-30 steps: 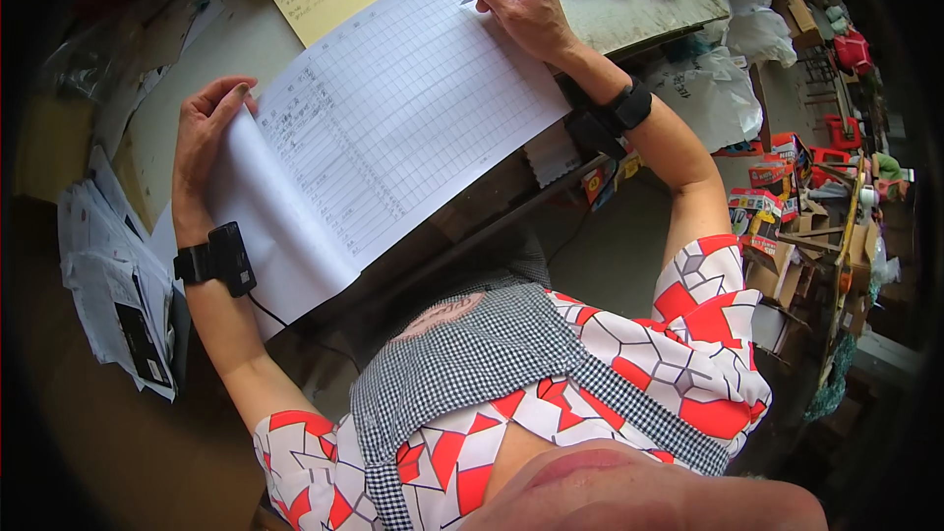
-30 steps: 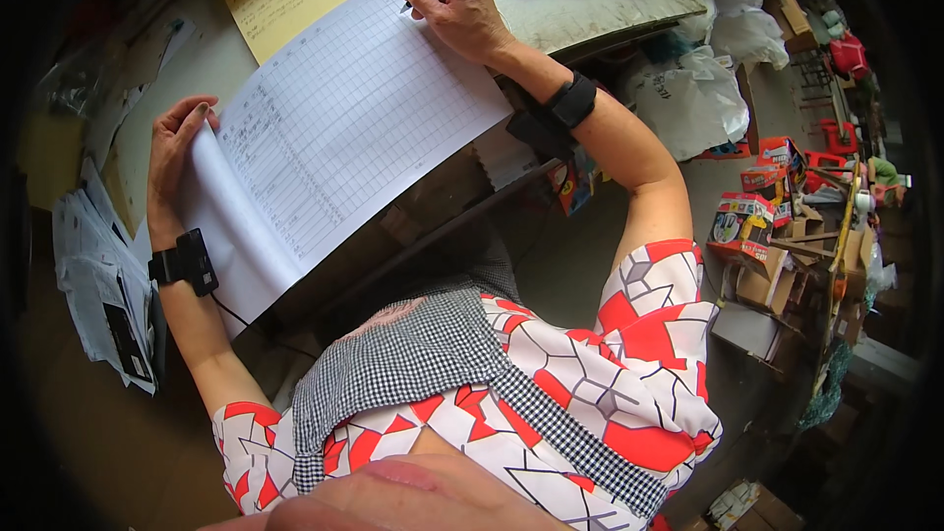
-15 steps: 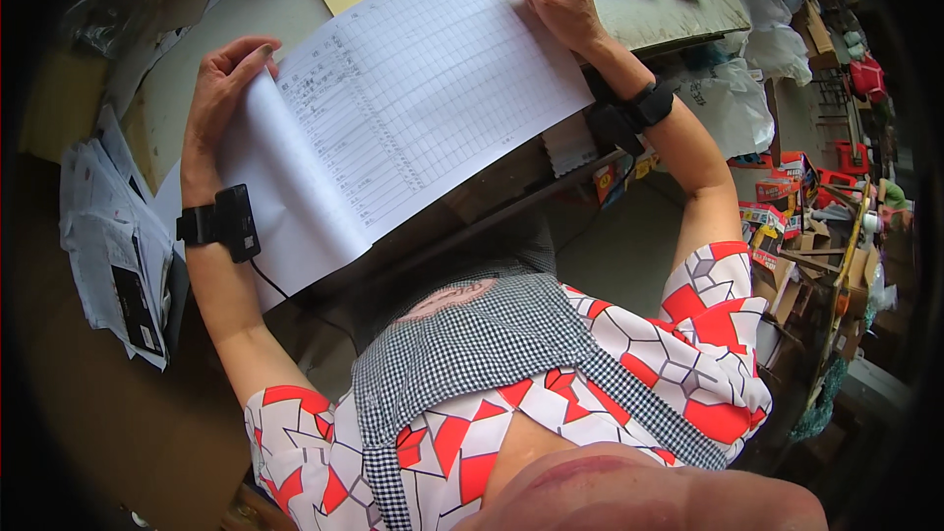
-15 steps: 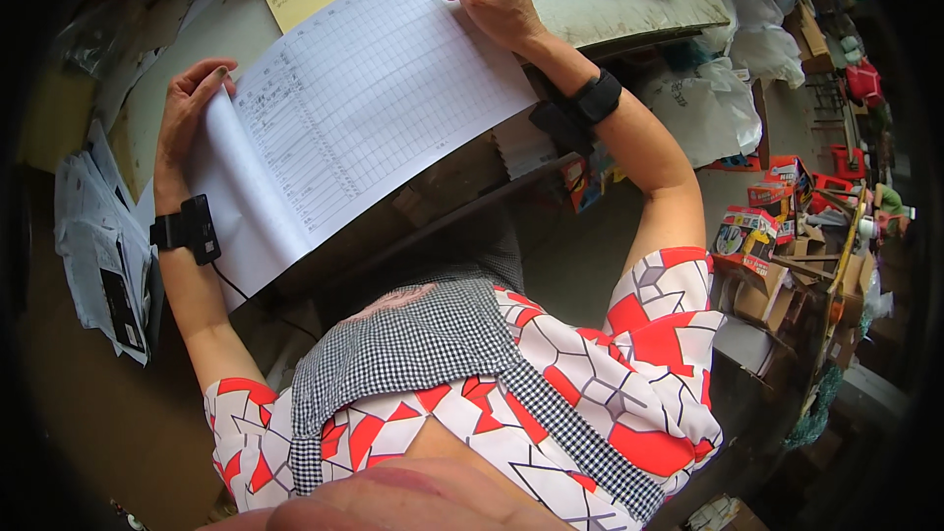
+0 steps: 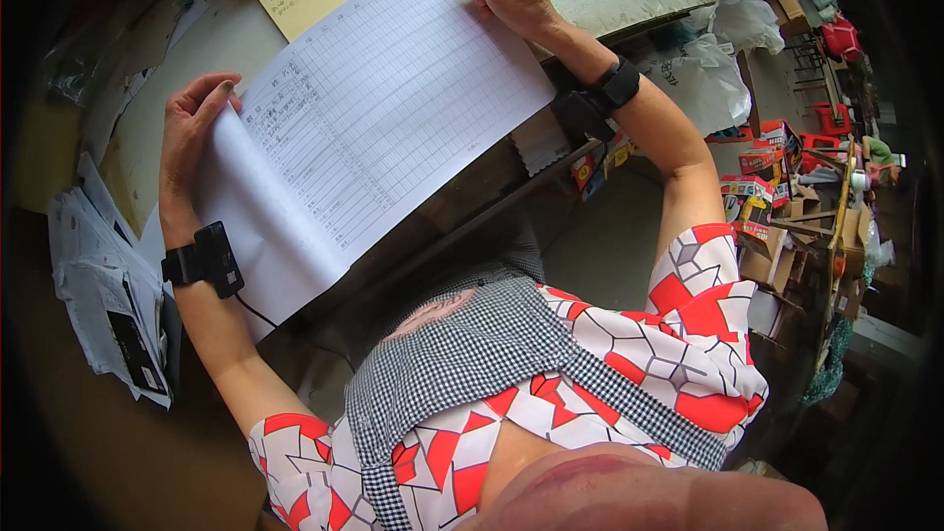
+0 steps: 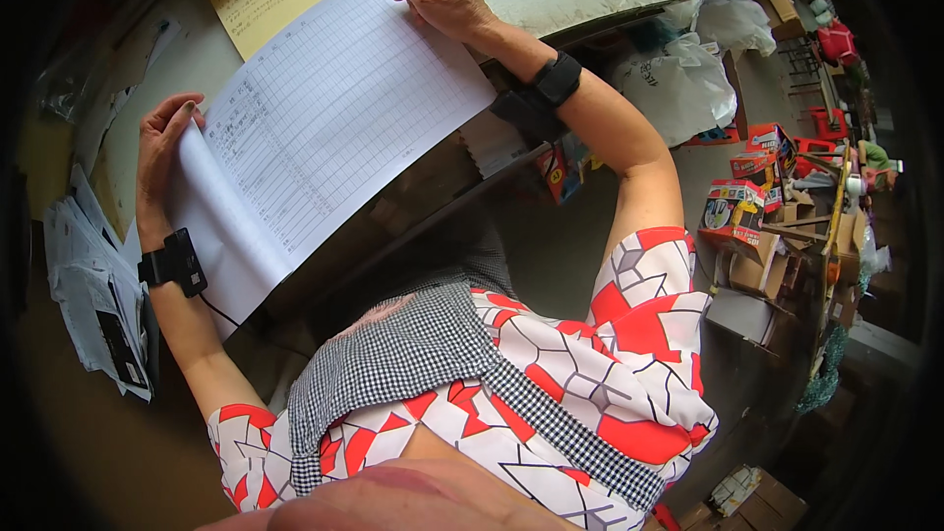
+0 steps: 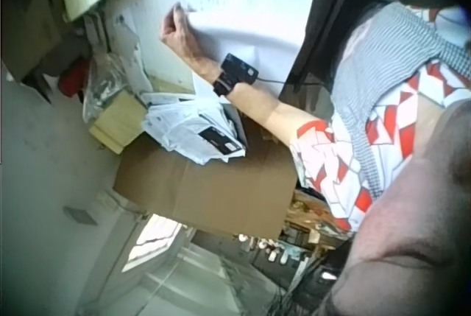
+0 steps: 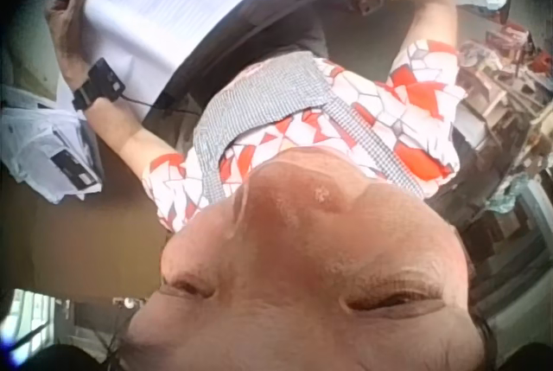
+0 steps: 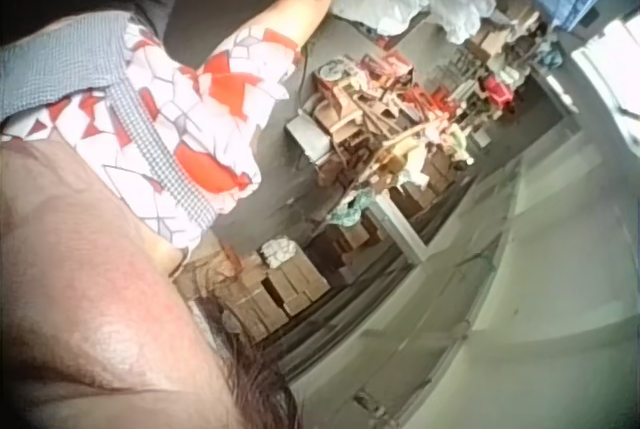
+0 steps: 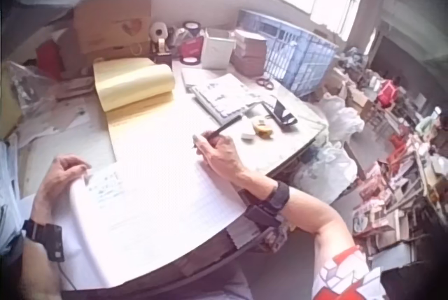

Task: The person is using a calculator to perform computations and then writing the results into a large paper ledger.

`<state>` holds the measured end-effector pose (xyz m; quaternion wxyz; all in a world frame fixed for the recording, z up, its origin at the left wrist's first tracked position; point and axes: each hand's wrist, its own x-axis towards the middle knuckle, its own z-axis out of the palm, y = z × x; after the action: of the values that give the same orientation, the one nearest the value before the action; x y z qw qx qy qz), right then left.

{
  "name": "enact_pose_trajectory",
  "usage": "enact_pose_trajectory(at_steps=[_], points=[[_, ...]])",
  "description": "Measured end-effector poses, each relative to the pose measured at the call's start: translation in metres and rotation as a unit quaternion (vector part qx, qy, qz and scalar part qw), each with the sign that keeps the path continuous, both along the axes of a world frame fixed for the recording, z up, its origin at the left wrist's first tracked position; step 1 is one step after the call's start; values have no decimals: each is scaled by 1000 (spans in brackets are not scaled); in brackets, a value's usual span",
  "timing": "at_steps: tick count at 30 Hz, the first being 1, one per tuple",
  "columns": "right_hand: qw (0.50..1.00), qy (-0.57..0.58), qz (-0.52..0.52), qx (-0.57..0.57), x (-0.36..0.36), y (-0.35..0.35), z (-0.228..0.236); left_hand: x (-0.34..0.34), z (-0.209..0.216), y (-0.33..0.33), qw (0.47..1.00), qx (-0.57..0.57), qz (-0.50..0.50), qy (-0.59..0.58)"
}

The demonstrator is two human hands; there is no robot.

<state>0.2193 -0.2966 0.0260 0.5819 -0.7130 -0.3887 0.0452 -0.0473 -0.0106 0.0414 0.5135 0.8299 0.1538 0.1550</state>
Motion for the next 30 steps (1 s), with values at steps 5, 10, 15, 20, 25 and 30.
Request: enact_pose_trajectory(at_steps=[5,10,15,20,25,30], points=[[1000,-16,-3,-12,0,1,3,0,1,0,1000,-5,2,2],[999,-34,6,-15,-4,2,6,-1,1,1,1000,-9,-4,0],[1000,-18,11,-18,-5,3,5,-2,4,0,1000,-11,-6,2],[999,-38,17,-13,-6,4,4,-2,4,0,1000,-15,-4,7],[999,-42,2,-26,-7,6,3,-2,3,1,1000,-6,-2,5],[999,-35,7,-13,-3,6,-2,-2,3,2,1000,-8,-3,11]])
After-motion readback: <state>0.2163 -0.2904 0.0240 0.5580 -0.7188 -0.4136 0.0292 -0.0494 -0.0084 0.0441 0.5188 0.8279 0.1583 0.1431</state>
